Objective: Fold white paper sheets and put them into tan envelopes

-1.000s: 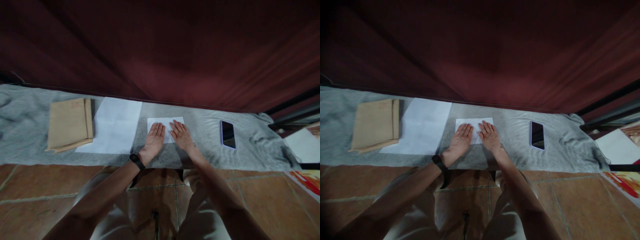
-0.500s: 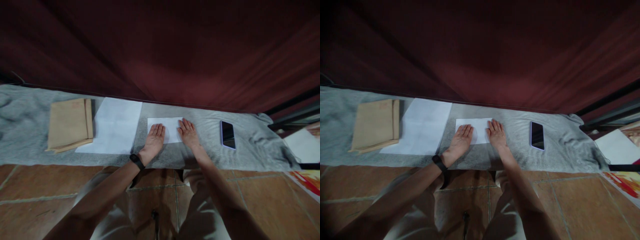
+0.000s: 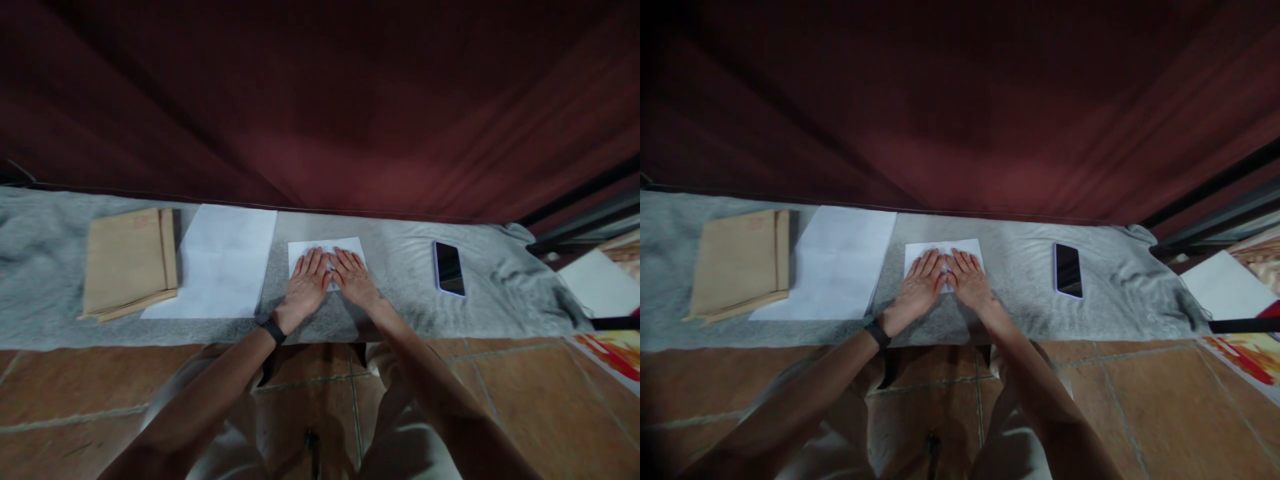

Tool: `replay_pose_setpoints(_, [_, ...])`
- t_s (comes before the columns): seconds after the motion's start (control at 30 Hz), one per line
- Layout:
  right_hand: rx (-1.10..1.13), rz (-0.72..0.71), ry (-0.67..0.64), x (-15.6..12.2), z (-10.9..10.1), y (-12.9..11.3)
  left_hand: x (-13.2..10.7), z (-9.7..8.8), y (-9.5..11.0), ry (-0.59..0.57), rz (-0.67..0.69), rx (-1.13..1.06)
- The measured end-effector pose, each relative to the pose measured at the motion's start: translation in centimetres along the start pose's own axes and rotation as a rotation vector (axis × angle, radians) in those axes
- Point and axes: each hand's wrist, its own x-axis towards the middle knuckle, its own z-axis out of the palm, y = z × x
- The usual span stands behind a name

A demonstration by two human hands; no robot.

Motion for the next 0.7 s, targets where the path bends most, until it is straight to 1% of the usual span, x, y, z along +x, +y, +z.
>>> replay_pose_setpoints(0.17, [-0.040,0.038,0.019,-0.1,0.1,0.3,0.0,0.6,-0.5,-0.022,-0.010,0.033])
replay_pose_setpoints(0.33, [-0.056,0.097,0.014,-0.1,-0.2,0.9,0.1,0.4,-0.8,-0.050,-0.035,0.062])
replay_pose_setpoints(0.53, [-0.056,0.198,0.026,-0.1,-0.7,1.8,0.3,-0.1,-1.0,-0.075,-0.091,0.080])
replay_pose_setpoints(0.7, [-0.048,0.306,0.086,-0.2,-0.8,2.6,0.4,0.1,-1.4,-0.087,-0.117,0.071])
